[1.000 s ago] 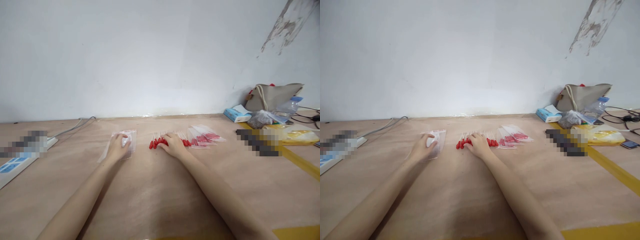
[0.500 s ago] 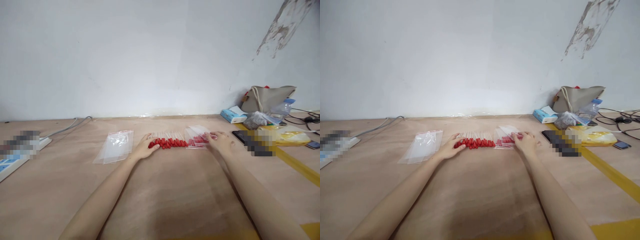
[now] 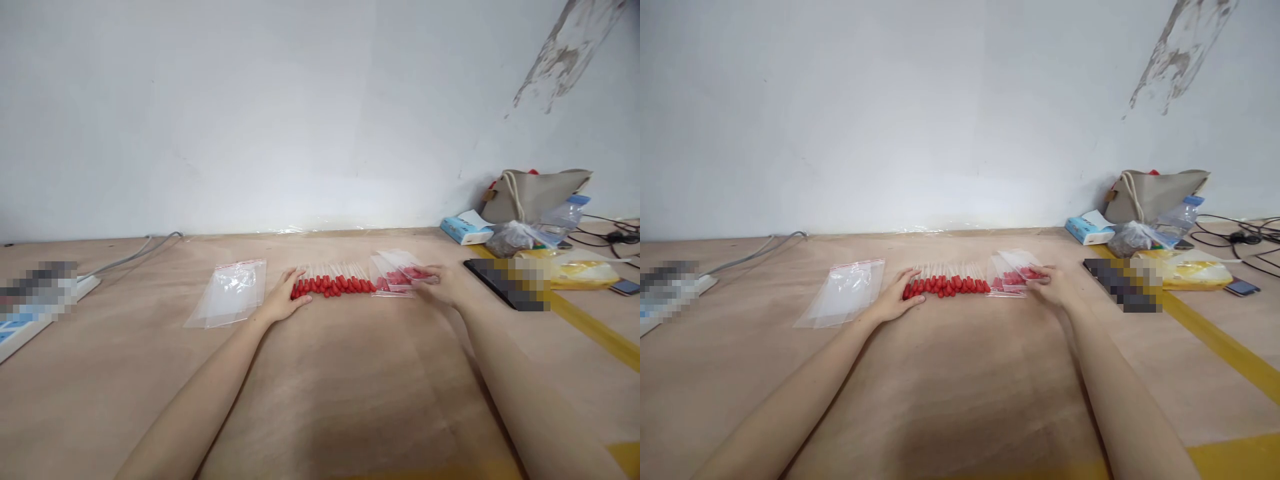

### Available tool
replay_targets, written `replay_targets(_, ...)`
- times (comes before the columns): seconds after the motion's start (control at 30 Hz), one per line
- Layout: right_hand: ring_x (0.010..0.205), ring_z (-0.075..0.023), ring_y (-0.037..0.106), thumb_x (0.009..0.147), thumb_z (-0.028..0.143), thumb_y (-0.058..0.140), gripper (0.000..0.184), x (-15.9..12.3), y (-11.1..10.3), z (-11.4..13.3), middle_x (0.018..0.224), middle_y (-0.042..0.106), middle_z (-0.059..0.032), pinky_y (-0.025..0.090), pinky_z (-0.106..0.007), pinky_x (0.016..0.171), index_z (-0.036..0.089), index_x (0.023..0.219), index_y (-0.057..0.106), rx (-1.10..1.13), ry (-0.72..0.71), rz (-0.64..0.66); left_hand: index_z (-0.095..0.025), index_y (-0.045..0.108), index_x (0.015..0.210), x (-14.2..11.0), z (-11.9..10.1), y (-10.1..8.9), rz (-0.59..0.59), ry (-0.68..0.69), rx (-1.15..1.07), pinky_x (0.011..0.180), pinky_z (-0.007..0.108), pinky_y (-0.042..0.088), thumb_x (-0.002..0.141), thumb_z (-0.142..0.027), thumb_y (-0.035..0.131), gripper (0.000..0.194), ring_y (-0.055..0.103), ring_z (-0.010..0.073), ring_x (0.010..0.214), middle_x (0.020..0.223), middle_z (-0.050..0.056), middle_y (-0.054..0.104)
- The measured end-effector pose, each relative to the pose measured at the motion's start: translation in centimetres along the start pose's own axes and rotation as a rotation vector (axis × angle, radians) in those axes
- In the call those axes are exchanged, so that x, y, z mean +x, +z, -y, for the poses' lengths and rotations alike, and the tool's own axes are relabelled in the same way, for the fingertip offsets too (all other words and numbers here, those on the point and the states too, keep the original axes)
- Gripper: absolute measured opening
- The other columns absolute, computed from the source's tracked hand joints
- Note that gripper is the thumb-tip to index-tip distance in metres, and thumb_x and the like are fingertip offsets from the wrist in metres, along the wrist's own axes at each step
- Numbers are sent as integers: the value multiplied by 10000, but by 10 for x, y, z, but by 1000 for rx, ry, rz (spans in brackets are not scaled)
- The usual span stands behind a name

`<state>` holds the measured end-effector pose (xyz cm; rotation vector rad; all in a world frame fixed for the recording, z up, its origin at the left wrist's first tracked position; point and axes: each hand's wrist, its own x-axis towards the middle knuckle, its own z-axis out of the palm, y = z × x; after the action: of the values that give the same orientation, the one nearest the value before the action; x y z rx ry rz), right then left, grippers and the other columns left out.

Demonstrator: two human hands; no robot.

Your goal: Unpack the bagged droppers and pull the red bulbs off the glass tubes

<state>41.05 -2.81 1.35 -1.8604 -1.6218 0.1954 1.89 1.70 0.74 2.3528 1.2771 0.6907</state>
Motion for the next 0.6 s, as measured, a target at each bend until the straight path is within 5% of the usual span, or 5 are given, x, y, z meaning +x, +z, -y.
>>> replay_targets(0.1,845,-198,590,727,407,525,342,4,7,-4,953,644,-80,441,-297,739,188,951,662,-18,15,-60,-246,318,1264,2,3,1,-23,-1,-2,1004,357,298,740,-462,536,608,323,234,1221,1341,74,262)
replay_targets(0.23,802,-204,586,788,394,438,348,2,10,1,921,651,-89,430,-311,706,177,945,661,-64,47,-357,-243,335,1251,4,5,1,-42,9,-7,1004,361,294,704,-479,577,643,306,242,1231,1332,80,271)
replay_targets(0.4,695,-172,567,809,470,389,431,-4,-9,39,793,645,-91,429,-287,655,150,935,648,96,-46,-612,-234,361,1231,6,7,4,-98,-12,-27,984,364,320,647,-501,626,694,347,248,1201,1289,88,324)
replay_targets(0.47,589,-147,536,771,523,430,449,-9,-16,63,727,630,-64,435,-274,571,154,921,638,325,-66,-541,-236,357,1234,7,8,4,-98,-28,-40,978,362,327,639,-501,632,707,350,246,1200,1294,87,318)
replay_targets(0.6,434,-96,453,692,553,535,418,-29,-2,109,561,566,-11,373,-234,427,158,781,639,776,3,45,-227,369,1233,7,9,-9,-28,-11,-45,978,355,325,597,-498,665,751,345,249,1200,1291,82,342)
